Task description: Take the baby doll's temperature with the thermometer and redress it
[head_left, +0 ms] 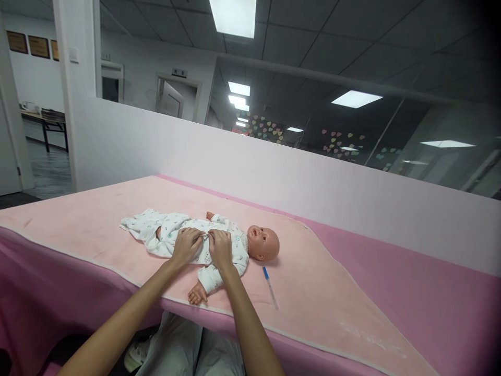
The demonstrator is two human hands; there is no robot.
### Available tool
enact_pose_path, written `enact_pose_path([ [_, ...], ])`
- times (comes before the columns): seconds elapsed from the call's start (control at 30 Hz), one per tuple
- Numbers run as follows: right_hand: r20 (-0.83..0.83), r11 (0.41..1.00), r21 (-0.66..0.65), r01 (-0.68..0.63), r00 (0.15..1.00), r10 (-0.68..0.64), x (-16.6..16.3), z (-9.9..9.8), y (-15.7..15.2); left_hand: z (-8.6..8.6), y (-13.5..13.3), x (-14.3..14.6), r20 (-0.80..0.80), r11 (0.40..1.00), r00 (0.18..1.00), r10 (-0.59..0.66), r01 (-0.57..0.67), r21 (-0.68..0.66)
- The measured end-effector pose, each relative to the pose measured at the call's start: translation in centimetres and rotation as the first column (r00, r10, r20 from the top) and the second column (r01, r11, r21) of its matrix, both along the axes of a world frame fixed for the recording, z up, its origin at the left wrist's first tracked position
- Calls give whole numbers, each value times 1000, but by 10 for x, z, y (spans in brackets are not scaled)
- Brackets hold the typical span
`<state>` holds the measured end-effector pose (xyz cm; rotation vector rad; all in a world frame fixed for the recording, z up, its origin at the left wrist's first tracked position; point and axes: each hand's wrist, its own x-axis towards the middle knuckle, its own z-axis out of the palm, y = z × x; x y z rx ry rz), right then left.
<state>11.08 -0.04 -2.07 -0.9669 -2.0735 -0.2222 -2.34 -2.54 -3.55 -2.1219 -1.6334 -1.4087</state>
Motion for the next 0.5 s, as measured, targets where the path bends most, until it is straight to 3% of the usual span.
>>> enact_pose_path([
  [0.33,-73,999,41,5,997,-2,-3,4,-4,4,-3,3,33,1000,999,-7,7,10],
  [0.5,5,998,63,-11,1000,11,-1,6,-8,1,-2,2,-11,1000,1000,18,-18,7],
])
